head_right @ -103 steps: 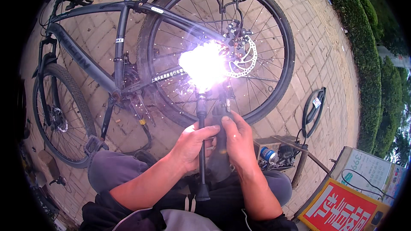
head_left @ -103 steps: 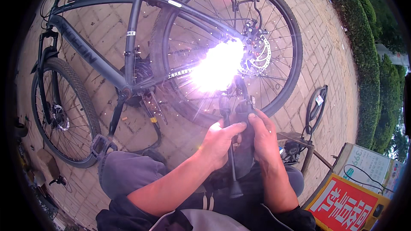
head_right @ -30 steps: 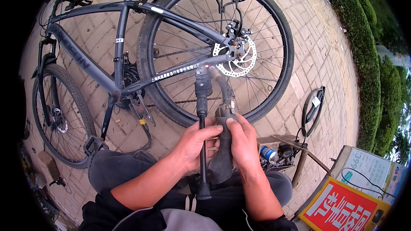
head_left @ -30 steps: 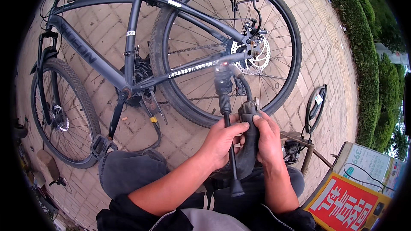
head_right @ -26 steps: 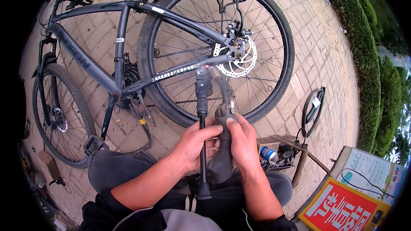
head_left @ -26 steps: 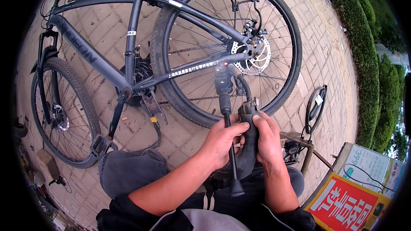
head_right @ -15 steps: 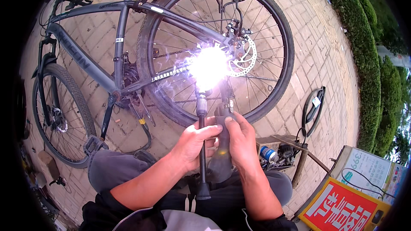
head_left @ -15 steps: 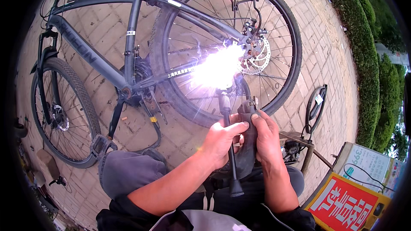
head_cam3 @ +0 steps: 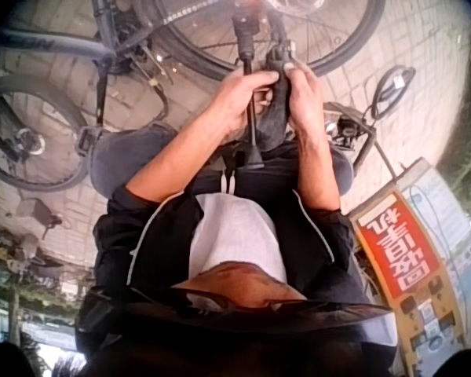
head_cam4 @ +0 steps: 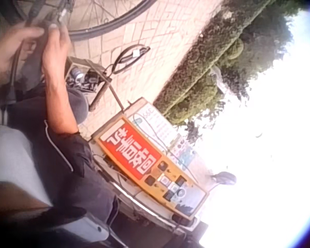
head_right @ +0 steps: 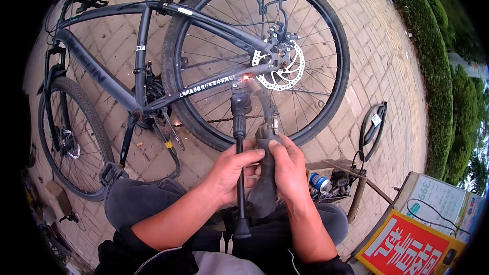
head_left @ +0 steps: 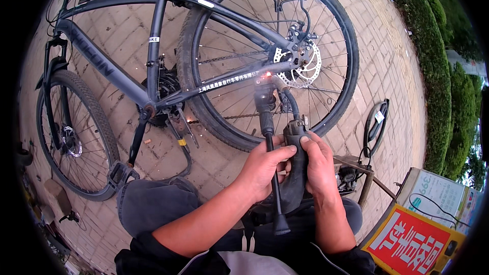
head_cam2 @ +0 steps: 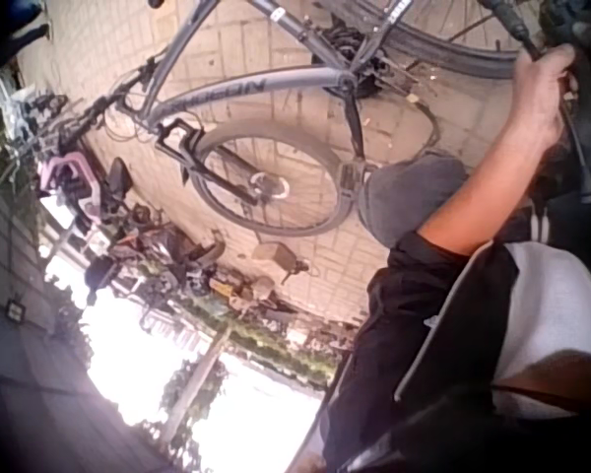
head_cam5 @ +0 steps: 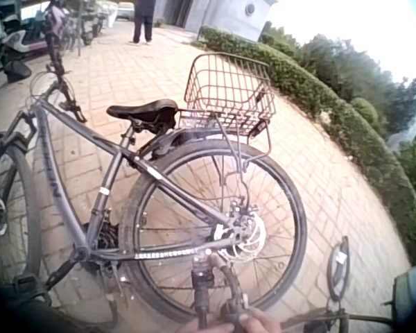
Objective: The person sits on the ground and uses a handheld welding torch to weld the rear triangle of a bicycle frame. They repeatedly apply the torch to the metal joints, generating bright sparks, and briefly stand to retrieve a tool from a nearby workbench before resuming the welding process.
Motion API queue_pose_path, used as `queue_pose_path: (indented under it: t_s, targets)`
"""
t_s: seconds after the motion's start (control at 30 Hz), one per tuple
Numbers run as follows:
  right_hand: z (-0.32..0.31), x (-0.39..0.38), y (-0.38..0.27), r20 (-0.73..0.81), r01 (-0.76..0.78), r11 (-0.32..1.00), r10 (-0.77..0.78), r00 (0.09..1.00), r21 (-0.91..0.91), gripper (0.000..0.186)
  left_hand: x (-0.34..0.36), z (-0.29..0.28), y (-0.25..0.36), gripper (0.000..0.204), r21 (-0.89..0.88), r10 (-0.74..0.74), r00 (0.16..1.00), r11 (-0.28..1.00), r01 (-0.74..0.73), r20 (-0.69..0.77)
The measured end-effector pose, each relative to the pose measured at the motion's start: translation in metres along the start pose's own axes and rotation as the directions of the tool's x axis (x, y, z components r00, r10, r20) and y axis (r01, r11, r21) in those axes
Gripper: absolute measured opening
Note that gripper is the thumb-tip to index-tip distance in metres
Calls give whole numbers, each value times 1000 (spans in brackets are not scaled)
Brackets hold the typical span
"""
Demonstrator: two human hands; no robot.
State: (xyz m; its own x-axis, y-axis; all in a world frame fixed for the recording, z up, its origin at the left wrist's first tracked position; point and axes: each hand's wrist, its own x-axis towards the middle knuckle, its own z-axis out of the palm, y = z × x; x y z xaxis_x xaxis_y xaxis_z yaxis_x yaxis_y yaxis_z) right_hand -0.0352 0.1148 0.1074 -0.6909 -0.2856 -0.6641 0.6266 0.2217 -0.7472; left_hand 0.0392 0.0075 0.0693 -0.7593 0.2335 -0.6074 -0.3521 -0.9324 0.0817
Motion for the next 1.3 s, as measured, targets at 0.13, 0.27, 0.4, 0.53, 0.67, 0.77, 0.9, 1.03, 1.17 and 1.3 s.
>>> queue_pose_path:
  t_s: [0.13,0.27,0.4,0.53,0.67,0.77,0.9,1.03,1.17,1.3]
  targets:
    - [1,0,0,-4,10,1000,-11,1000,-9,29,-1,1,1,22,11,-1,1000,1000,2,-11]
    - [1,2,0,1,10,1000,-10,1000,-22,29,0,1,1,22,26,2,1000,1000,-1,-24]
    - [1,1,0,-4,19,999,-20,1000,-50,28,-1,2,1,22,20,9,999,1000,-8,-36]
    - [2,4,3,-22,52,997,-53,998,-64,31,-3,6,4,26,-3,-19,990,1000,19,-138]
    - [2,4,4,-24,54,997,-55,998,-60,33,-3,4,4,28,-19,-17,995,1000,15,-98]
    - [3,1,1,-28,25,997,-27,999,-76,34,-3,6,4,28,-2,-9,991,1000,9,-132]
    - [-2,2,3,-34,7,1000,-7,999,-3,30,0,3,2,23,14,-3,999,1000,4,-38]
    - [-1,0,1,-54,25,1000,-26,998,-18,32,-2,3,3,20,21,-9,999,1000,10,-33]
    - [1,0,3,-76,32,998,-36,996,-53,33,-3,4,4,18,21,-6,999,1000,7,-44]
    - [2,-2,-3,-36,-3,997,0,999,-74,33,-1,0,2,18,44,5,999,999,-3,-34]
